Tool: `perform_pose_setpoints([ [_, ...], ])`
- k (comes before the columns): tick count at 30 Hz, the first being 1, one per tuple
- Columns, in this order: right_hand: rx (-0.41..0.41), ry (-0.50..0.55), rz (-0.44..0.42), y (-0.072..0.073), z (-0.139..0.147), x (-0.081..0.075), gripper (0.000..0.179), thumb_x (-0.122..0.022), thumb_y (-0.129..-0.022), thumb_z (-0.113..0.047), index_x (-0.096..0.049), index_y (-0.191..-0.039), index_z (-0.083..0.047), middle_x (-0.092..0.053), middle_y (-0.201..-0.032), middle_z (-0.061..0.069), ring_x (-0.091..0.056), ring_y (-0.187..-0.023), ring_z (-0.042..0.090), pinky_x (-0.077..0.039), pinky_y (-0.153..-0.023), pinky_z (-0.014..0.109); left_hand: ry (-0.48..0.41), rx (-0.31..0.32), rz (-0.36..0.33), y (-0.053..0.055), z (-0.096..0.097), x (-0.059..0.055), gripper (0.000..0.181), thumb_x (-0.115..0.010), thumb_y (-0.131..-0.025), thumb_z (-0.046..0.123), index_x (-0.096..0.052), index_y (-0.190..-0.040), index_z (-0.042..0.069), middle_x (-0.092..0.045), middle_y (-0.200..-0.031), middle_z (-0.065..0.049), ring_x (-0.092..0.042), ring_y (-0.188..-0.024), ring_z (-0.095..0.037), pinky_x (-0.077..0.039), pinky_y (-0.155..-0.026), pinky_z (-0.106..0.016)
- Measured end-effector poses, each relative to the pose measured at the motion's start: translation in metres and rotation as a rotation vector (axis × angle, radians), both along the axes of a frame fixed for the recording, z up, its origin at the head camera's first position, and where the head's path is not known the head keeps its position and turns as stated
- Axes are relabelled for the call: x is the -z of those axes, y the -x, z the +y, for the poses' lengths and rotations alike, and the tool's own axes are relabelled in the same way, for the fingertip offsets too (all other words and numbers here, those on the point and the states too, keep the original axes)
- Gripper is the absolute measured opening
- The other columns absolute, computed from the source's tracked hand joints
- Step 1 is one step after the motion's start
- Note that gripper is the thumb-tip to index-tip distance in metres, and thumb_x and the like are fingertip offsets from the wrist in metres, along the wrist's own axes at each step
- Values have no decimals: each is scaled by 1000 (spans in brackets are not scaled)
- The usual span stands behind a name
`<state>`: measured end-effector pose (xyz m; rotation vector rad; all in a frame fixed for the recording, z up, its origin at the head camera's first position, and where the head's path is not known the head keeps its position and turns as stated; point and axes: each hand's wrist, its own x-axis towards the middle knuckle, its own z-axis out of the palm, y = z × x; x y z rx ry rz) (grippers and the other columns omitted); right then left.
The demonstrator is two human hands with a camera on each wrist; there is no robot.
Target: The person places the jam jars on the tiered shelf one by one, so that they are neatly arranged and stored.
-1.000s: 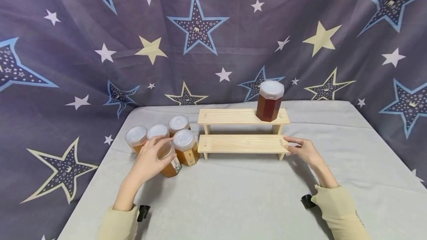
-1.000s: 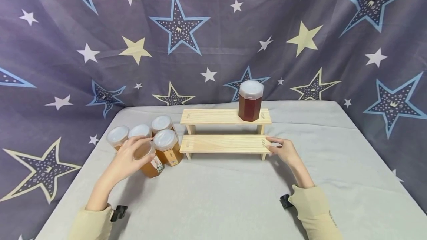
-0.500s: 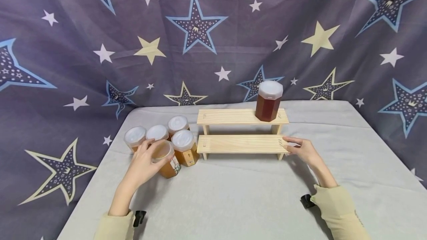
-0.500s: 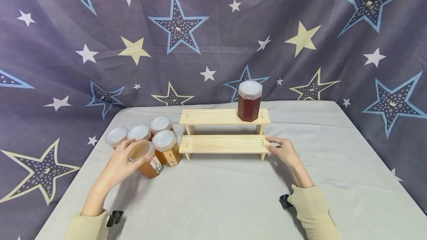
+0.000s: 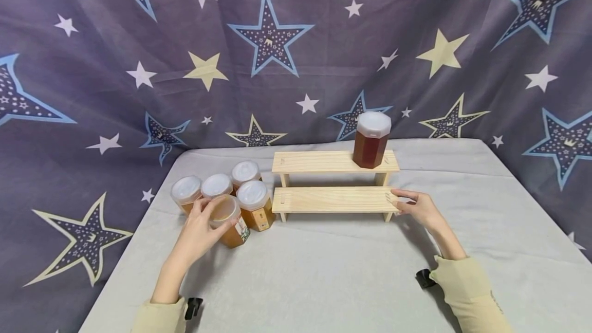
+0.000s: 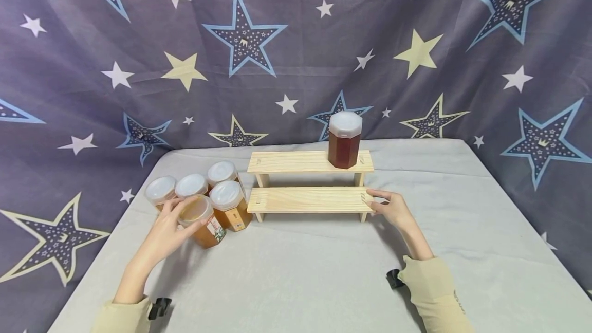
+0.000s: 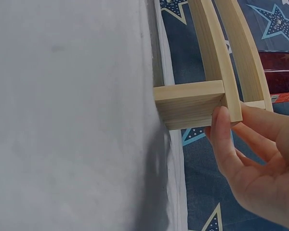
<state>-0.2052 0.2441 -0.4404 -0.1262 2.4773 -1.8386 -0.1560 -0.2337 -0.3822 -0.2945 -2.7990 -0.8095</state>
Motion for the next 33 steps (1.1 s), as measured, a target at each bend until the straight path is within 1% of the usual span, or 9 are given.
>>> perform_pose_setpoints([
  [2, 0, -1, -2, 0, 0, 0, 42, -55, -84, -1, -42, -120, 17, -44, -118, 35, -60, -65, 3, -51, -66, 28, -8, 4, -5, 0, 0, 2, 55, -63, -79, 36, -45, -126, 12, -37, -119, -26, -41, -107, -43, -31, -86, -59],
  [6, 5, 4, -9, 0, 0, 0, 42, -55, -84, 0, -42, -120, 17, -43, -120, 34, -60, -65, 3, -51, -66, 29, -47, 10, -3, 2, 0, 6, 56, -66, -78, 31, -44, -125, 9, -38, -115, -23, -45, -102, -40, -35, -83, -56],
  [10, 6, 11, -15, -1, 0, 0, 42, -55, -84, 0, -42, -120, 17, -43, -119, 34, -60, -65, 2, -51, -66, 30, -90, 10, 41, 4, 1, 11, 56, -71, -74, 23, -46, -121, 5, -41, -109, -22, -47, -97, -35, -38, -82, -51],
  [13, 6, 3, -16, 0, 0, 0, 42, -55, -84, 0, -41, -120, 17, -44, -118, 35, -60, -65, 2, -51, -66, 30, -107, -8, 76, 5, 3, 13, 56, -74, -70, 21, -48, -117, 4, -43, -107, -22, -47, -97, -35, -38, -82, -51],
  [17, 10, -10, -14, 0, 0, 0, 42, -55, -84, -1, -42, -120, 17, -44, -118, 34, -60, -65, 3, -51, -66, 30, -122, -37, 88, 7, 5, 14, 57, -76, -68, 21, -49, -115, 5, -43, -108, -23, -47, -97, -37, -38, -80, -52],
  [21, 15, -14, -10, 0, 0, 0, 42, -56, -84, -2, -43, -119, 17, -44, -118, 34, -60, -65, 2, -51, -66, 31, -121, -53, 110, 8, 5, 15, 56, -77, -66, 20, -52, -113, 6, -45, -108, -24, -48, -96, -39, -40, -78, -51],
  [25, 18, -14, -8, 0, 0, 0, 42, -56, -83, -1, -43, -119, 17, -45, -116, 35, -60, -65, 3, -51, -66, 31, -113, -74, 132, 8, 5, 17, 56, -78, -63, 19, -54, -112, 7, -48, -106, -23, -50, -93, -38, -42, -75, -50],
  [30, 17, -13, -11, 0, 0, 1, 41, -56, -83, -1, -43, -119, 17, -43, -119, 34, -60, -66, 2, -51, -67, 31, -114, -101, 165, 10, 5, 18, 55, -79, -60, 20, -56, -110, 9, -51, -103, -20, -53, -91, -36, -43, -73, -49],
  [33, 17, -9, -14, 0, 0, 1, 42, -55, -83, 0, -43, -119, 16, -44, -118, 34, -60, -66, 2, -51, -67, 31, -119, -117, 172, 10, 5, 19, 55, -79, -59, 19, -57, -109, 10, -52, -102, -17, -53, -90, -35, -43, -73, -49],
])
